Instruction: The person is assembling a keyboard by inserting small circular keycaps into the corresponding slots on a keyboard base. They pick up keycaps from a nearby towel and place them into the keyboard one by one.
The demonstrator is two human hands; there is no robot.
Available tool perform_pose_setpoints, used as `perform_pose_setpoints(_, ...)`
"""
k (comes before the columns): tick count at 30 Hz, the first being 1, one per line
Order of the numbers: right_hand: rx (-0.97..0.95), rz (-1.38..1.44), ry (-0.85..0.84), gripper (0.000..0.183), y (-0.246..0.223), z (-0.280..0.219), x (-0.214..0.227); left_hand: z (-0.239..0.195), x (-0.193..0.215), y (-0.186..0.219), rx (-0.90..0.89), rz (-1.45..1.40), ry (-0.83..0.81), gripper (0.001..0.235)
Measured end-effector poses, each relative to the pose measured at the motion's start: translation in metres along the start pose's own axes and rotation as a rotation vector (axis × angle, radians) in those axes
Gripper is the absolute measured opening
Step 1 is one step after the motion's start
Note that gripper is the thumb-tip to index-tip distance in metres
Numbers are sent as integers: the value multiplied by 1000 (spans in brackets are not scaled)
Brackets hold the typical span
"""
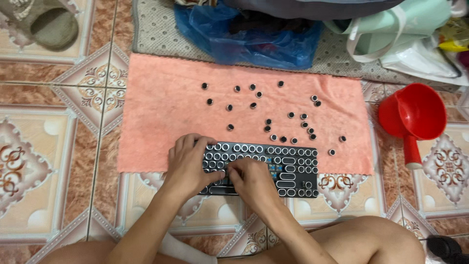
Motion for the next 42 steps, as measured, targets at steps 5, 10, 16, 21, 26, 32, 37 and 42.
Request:
perform_pose_setpoints(5, 119, 84, 79, 32, 16, -14, 52, 0, -9, -4, -26, 44, 88, 89)
perform_pose_setpoints(10, 265, 93, 94, 40, 65, -8, 101, 2, -6, -4, -38, 55, 145, 84)
perform_pose_setpoints(16, 26, -147, 390, 26, 102, 55, 153, -2, -3, 10, 35, 20, -9, 93)
perform_pose_setpoints(21, 573, -289, 420, 24, 77, 105, 147, -3, -7, 12, -2, 48, -4, 89)
perform_pose_setpoints(26, 608, -430, 418, 23, 105, 130, 129, 4, 6, 1, 14, -46, 29, 63)
perform_pose_setpoints(32, 363, -232, 417, 26, 111, 109, 140, 2, 15, 3, -38, -97, 67, 35)
perform_pose_setpoints(37, 259, -93, 468, 23, 66, 44, 137, -1, 1, 6, -115, -29, 47, 50)
perform_pose_setpoints(42, -28, 259, 266, 25, 31, -18, 86, -1, -11, 2, -99, -14, 70, 55)
Point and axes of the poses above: each hand's wrist, its own z-axis towards the middle knuckle, its own x-axis out of the back of the hand, y = z × x, the point moved 6 cm from there along z, towards the middle knuckle, and after that the axes turned 11 degrees about y, right-handed, at the moved point
